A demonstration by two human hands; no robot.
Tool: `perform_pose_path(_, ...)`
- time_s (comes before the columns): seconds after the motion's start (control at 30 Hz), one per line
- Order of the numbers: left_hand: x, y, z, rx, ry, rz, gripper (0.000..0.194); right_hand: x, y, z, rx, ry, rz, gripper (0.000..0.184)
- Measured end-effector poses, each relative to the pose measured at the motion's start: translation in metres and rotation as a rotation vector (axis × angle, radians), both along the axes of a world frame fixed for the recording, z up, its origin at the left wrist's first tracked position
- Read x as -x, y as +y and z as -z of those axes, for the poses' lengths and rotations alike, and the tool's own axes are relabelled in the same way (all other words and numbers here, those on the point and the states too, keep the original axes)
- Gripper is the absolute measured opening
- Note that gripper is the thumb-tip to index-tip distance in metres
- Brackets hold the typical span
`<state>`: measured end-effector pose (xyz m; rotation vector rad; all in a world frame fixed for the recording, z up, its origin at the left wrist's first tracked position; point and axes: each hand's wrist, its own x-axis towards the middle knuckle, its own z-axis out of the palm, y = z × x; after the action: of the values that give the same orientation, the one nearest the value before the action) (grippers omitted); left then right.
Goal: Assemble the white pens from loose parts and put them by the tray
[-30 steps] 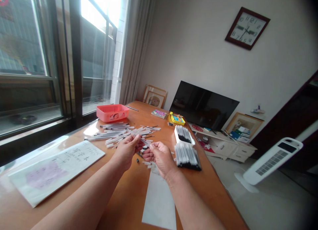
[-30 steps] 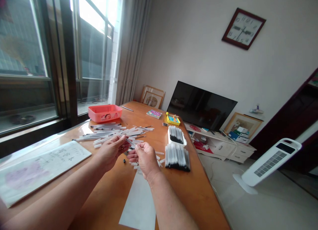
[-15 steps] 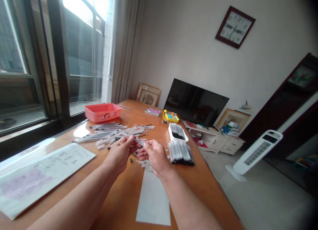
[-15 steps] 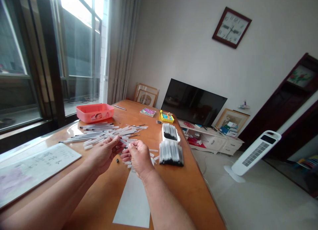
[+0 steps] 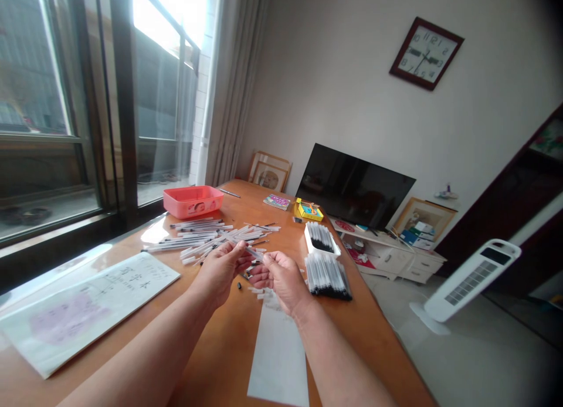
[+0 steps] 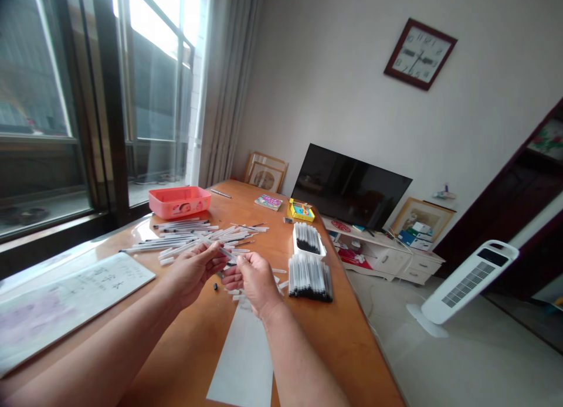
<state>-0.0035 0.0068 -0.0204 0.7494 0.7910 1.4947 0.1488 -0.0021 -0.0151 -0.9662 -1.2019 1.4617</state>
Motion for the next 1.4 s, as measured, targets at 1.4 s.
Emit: perform_pose_path(1.4,0.006,0.000,0.001,-0.621,1.537,-0.498,0.038,-0.073,-0.008,-0.091,-0.385,-0.113,0.600,0.025)
